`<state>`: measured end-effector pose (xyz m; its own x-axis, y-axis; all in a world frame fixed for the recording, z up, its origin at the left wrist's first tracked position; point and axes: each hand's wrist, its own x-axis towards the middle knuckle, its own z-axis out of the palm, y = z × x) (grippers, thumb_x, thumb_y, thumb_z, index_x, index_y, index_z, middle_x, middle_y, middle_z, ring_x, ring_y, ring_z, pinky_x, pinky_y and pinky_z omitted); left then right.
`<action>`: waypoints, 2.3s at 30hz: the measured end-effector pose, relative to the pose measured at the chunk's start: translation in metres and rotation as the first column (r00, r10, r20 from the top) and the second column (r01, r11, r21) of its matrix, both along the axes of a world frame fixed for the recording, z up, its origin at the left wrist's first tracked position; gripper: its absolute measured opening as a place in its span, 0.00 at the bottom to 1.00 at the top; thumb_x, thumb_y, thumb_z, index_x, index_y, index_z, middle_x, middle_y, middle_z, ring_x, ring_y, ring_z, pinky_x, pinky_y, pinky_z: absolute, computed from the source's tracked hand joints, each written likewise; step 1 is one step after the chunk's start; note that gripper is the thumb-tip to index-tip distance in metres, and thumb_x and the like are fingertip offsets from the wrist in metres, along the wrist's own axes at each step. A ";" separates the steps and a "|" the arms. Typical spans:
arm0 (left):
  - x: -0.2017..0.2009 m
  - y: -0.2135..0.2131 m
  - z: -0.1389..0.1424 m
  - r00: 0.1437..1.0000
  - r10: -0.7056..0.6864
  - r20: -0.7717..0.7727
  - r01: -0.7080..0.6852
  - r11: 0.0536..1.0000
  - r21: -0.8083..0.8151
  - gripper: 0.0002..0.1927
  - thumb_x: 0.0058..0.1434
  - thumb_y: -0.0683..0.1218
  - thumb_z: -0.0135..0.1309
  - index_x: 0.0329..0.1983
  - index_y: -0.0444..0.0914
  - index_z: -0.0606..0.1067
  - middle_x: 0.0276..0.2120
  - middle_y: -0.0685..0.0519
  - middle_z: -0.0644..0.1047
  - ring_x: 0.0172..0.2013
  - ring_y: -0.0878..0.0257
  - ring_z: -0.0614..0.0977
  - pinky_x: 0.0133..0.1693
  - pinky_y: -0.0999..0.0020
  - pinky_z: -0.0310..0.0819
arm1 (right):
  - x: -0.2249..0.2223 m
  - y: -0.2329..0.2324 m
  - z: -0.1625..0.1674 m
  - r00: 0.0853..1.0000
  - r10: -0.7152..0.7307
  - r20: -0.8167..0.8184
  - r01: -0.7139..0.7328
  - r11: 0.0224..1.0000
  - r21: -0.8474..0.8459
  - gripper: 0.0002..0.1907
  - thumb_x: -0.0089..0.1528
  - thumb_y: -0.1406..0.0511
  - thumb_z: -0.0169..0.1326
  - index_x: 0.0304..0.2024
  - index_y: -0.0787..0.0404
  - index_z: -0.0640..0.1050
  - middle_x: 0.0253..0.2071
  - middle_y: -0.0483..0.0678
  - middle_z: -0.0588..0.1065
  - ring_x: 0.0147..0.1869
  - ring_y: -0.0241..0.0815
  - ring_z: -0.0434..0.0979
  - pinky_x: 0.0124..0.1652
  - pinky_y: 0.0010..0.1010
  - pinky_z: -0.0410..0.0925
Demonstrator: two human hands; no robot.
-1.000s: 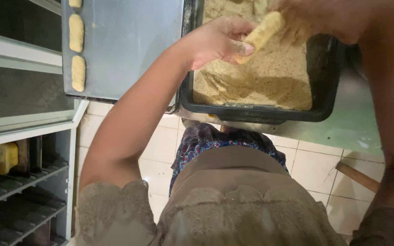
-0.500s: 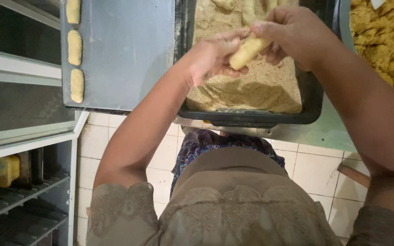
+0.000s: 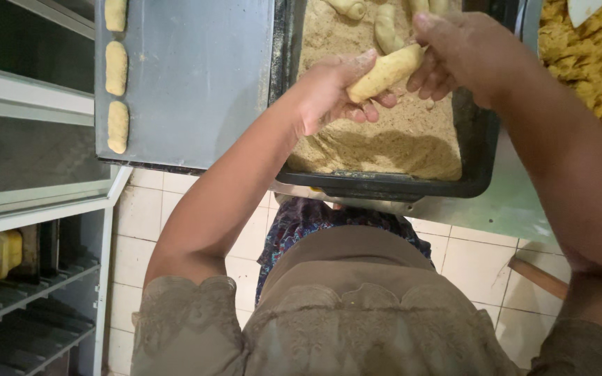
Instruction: The person takes pieces of dough, rolls and shapes them into elongated loaves by hand, coats them in a tray of breadcrumbs, and places them in rows on a baking sheet. When the sheet is filled, the person carries the tray across the bakery toward the oven area.
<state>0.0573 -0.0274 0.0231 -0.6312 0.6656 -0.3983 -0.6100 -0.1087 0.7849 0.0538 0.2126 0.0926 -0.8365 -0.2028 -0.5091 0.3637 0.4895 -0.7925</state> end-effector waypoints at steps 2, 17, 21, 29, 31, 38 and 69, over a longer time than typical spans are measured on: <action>0.000 0.002 -0.005 1.000 0.009 0.000 -0.009 1.000 0.021 0.28 0.74 0.58 0.42 0.61 0.31 0.73 0.45 0.39 0.83 0.32 0.60 0.84 0.33 0.69 0.79 | 0.004 -0.001 -0.003 0.999 0.003 -0.040 -0.004 1.000 -0.029 0.26 0.72 0.52 0.47 0.53 0.70 0.76 0.35 0.54 0.79 0.32 0.43 0.79 0.34 0.34 0.76; 0.020 -0.063 0.036 0.447 -0.033 -0.894 -0.456 0.852 -0.259 0.29 0.67 0.53 0.57 0.71 0.44 0.68 0.65 0.45 0.72 0.68 0.48 0.71 0.70 0.58 0.65 | 0.010 -0.040 0.034 0.755 0.417 -0.506 -0.170 0.870 0.463 0.18 0.61 0.69 0.62 0.53 0.67 0.79 0.45 0.54 0.78 0.44 0.44 0.80 0.42 0.36 0.73; -0.016 -0.150 0.009 0.488 -0.001 -0.873 -0.577 0.750 -0.324 0.29 0.66 0.52 0.57 0.69 0.44 0.69 0.65 0.45 0.72 0.67 0.49 0.72 0.68 0.59 0.65 | -0.074 -0.102 0.061 0.862 0.461 -0.210 -0.309 0.807 0.504 0.05 0.68 0.72 0.56 0.42 0.69 0.82 0.33 0.55 0.77 0.31 0.47 0.82 0.33 0.39 0.72; -0.138 -0.243 -0.072 0.485 0.439 -0.756 -0.830 0.502 -0.241 0.39 0.60 0.49 0.57 0.74 0.38 0.60 0.66 0.39 0.70 0.66 0.47 0.73 0.62 0.58 0.69 | -0.235 -0.306 -0.014 0.916 0.307 -0.259 -0.291 0.952 0.097 0.23 0.61 0.65 0.62 0.59 0.57 0.77 0.47 0.46 0.79 0.47 0.39 0.81 0.43 0.32 0.71; -0.157 -0.253 -0.087 0.412 0.376 -0.830 -0.885 0.383 -0.266 0.39 0.61 0.49 0.58 0.75 0.37 0.60 0.66 0.38 0.70 0.66 0.45 0.71 0.65 0.58 0.66 | -0.265 -0.346 -0.044 0.962 0.228 -0.148 -0.256 0.944 -0.209 0.22 0.59 0.68 0.61 0.57 0.61 0.77 0.50 0.47 0.79 0.53 0.40 0.79 0.46 0.30 0.75; -0.164 -0.255 -0.113 0.424 0.275 -0.863 -0.883 0.337 -0.327 0.40 0.59 0.47 0.60 0.73 0.33 0.60 0.71 0.36 0.63 0.71 0.42 0.65 0.70 0.55 0.58 | -0.313 -0.387 -0.108 0.979 0.199 -0.039 -0.202 0.929 -0.309 0.19 0.62 0.71 0.56 0.56 0.62 0.76 0.52 0.50 0.79 0.55 0.41 0.81 0.50 0.28 0.76; -0.163 -0.271 -0.080 0.694 -0.450 -0.562 -0.526 0.216 -0.822 0.38 0.67 0.59 0.48 0.73 0.33 0.59 0.77 0.43 0.47 0.76 0.50 0.48 0.72 0.49 0.44 | -0.272 -0.398 -0.176 0.489 0.588 -0.644 -0.107 0.774 0.624 0.26 0.76 0.56 0.43 0.75 0.51 0.67 0.78 0.44 0.61 0.83 0.63 0.46 0.66 0.81 0.32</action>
